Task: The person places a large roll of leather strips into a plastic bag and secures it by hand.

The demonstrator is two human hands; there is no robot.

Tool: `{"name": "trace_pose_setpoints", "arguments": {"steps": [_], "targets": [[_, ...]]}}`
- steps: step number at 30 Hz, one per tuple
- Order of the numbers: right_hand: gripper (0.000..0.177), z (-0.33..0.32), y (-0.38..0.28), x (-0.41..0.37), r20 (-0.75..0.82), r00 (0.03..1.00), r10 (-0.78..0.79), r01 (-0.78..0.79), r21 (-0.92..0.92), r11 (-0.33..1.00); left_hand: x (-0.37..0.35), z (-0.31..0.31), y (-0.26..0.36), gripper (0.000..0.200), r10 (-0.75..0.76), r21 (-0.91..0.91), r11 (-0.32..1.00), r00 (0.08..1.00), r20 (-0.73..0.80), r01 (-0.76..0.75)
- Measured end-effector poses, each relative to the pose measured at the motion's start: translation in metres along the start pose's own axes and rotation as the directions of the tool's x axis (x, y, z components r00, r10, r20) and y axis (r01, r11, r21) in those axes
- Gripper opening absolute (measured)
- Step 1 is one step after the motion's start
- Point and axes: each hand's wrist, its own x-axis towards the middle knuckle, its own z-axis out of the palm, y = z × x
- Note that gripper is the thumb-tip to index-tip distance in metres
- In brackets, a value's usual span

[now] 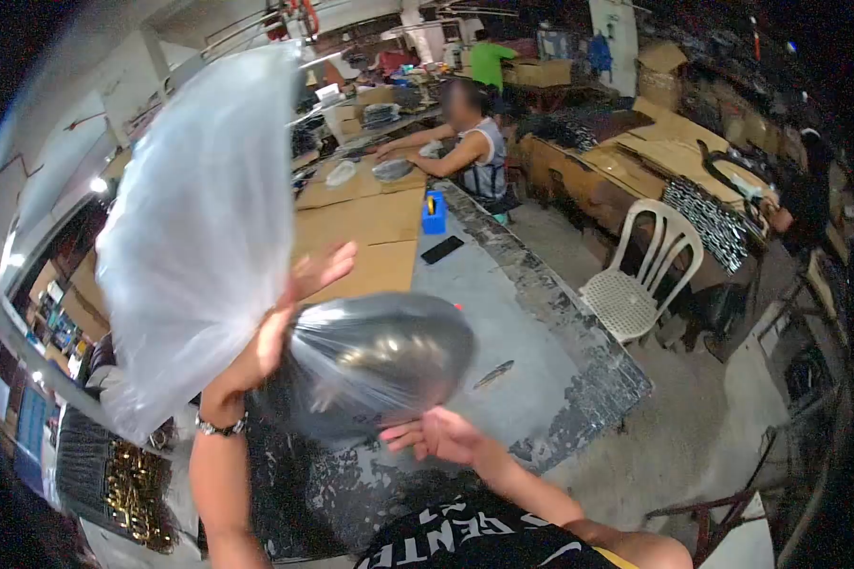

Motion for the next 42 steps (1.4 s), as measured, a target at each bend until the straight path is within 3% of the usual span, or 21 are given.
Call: {"name": "trace_pose_setpoints", "arguments": {"steps": [1, 4, 5, 8, 10, 13, 15, 17, 22, 24, 25, 26, 27, 30, 31, 33, 34, 35, 37, 40, 42], "targets": [[0.063, 0.022, 0.003, -0.004, -0.038, 0.998, -0.052, 0.042, -0.229, 0.972, -0.006, 0.006, 0.012, 0.074, -0.131, -0.128, 0.985, 0.988, -0.084, 0.119], [0.058, -0.014, 0.025, 0.000, 0.087, 0.987, -0.137, 0.159, -0.367, 0.916, -0.018, 0.004, 0.000, 0.068, -0.410, -0.523, 0.789, 0.910, -0.061, 0.321], [0.058, -0.016, 0.028, 0.002, 0.084, 0.987, -0.138, 0.159, -0.366, 0.917, -0.025, 0.000, -0.006, 0.065, -0.487, -0.718, 0.599, 0.873, 0.026, 0.355], [0.057, -0.003, 0.024, 0.009, -0.060, 0.943, -0.326, 0.272, -0.422, 0.865, -0.042, -0.009, -0.032, 0.065, -0.525, -0.826, 0.458, 0.850, 0.047, 0.328], [0.060, -0.022, 0.017, 0.013, -0.080, 0.975, -0.205, 0.199, -0.083, 0.977, -0.051, -0.014, -0.044, 0.067, -0.466, -0.924, 0.291, 0.880, 0.088, 0.247], [0.056, -0.034, 0.023, 0.024, -0.331, 0.865, -0.377, 0.315, -0.226, 0.922, -0.063, -0.017, -0.059, 0.069, -0.468, -0.964, 0.218, 0.883, 0.033, 0.152], [0.058, -0.006, 0.013, 0.016, -0.264, 0.895, -0.360, 0.262, -0.341, 0.903, -0.069, -0.020, -0.063, 0.068, -0.450, -0.965, 0.231, 0.893, 0.009, 0.125], [0.056, 0.024, 0.009, 0.016, -0.129, 0.871, -0.474, 0.407, -0.352, 0.843, -0.071, -0.017, -0.063, 0.067, -0.392, -0.979, 0.194, 0.920, -0.017, 0.064], [0.054, 0.040, -0.002, 0.007, -0.195, 0.879, -0.436, 0.343, -0.377, 0.860, -0.073, -0.012, -0.061, 0.067, -0.373, -0.952, 0.292, 0.928, -0.028, 0.088], [0.053, -0.023, 0.006, 0.004, -0.276, 0.871, -0.407, 0.304, -0.350, 0.886, -0.071, -0.014, -0.061, 0.067, -0.250, -0.520, 0.833, 0.967, -0.050, 0.188], [0.053, -0.089, 0.023, 0.002, -0.047, 0.974, -0.223, 0.224, 0.005, 0.975, -0.064, -0.015, -0.054, 0.067, -0.247, -0.525, 0.831, 0.968, -0.047, 0.187], [0.054, -0.147, 0.034, 0.022, 0.241, 0.965, -0.105, 0.023, 0.321, 0.947, -0.053, -0.013, -0.042, 0.067, -0.259, -0.329, 0.908, 0.965, 0.043, 0.259], [0.054, -0.128, 0.028, 0.019, 0.240, 0.965, -0.103, 0.022, 0.318, 0.948, -0.046, -0.013, -0.035, 0.067, -0.287, -0.108, 0.948, 0.950, 0.123, 0.300], [0.056, -0.046, 0.006, 0.010, -0.075, 0.997, 0.025, -0.024, 0.016, 1.000, -0.030, -0.006, -0.021, 0.063, -0.276, -0.062, 0.956, 0.950, 0.143, 0.287], [0.056, -0.060, 0.013, 0.014, -0.073, 0.997, 0.035, -0.034, 0.014, 0.999, -0.028, -0.006, -0.016, 0.061, -0.290, -0.020, 0.955, 0.944, 0.159, 0.297], [0.058, -0.098, 0.030, 0.024, -0.360, 0.931, -0.058, -0.024, -0.219, 0.975, -0.025, -0.013, -0.025, 0.054, -0.167, 0.076, 0.984, 0.978, 0.128, 0.158], [0.058, -0.076, 0.027, 0.023, -0.356, 0.933, -0.059, -0.023, -0.221, 0.975, -0.023, -0.020, -0.026, 0.052, -0.164, 0.207, 0.969, 0.976, 0.140, 0.134], [0.064, -0.052, 0.024, 0.019, -0.352, 0.932, -0.089, -0.082, -0.442, 0.893, -0.022, -0.029, -0.027, 0.052, -0.161, 0.336, 0.936, 0.975, 0.151, 0.103], [0.074, -0.029, 0.024, 0.019, -0.335, 0.935, -0.116, -0.136, -0.640, 0.757, -0.028, -0.037, -0.041, 0.052, -0.212, 0.157, 0.970, 0.965, 0.156, 0.187], [0.081, -0.016, 0.028, 0.027, -0.111, 0.962, -0.248, 0.086, -0.740, 0.667, -0.033, -0.047, -0.031, 0.052, -0.475, -0.066, 0.869, 0.865, 0.161, 0.490], [0.074, -0.001, 0.026, 0.035, -0.141, 0.955, -0.262, 0.113, -0.644, 0.757, -0.035, -0.047, -0.025, 0.058, -0.512, -0.127, 0.841, 0.850, 0.126, 0.525]]}}
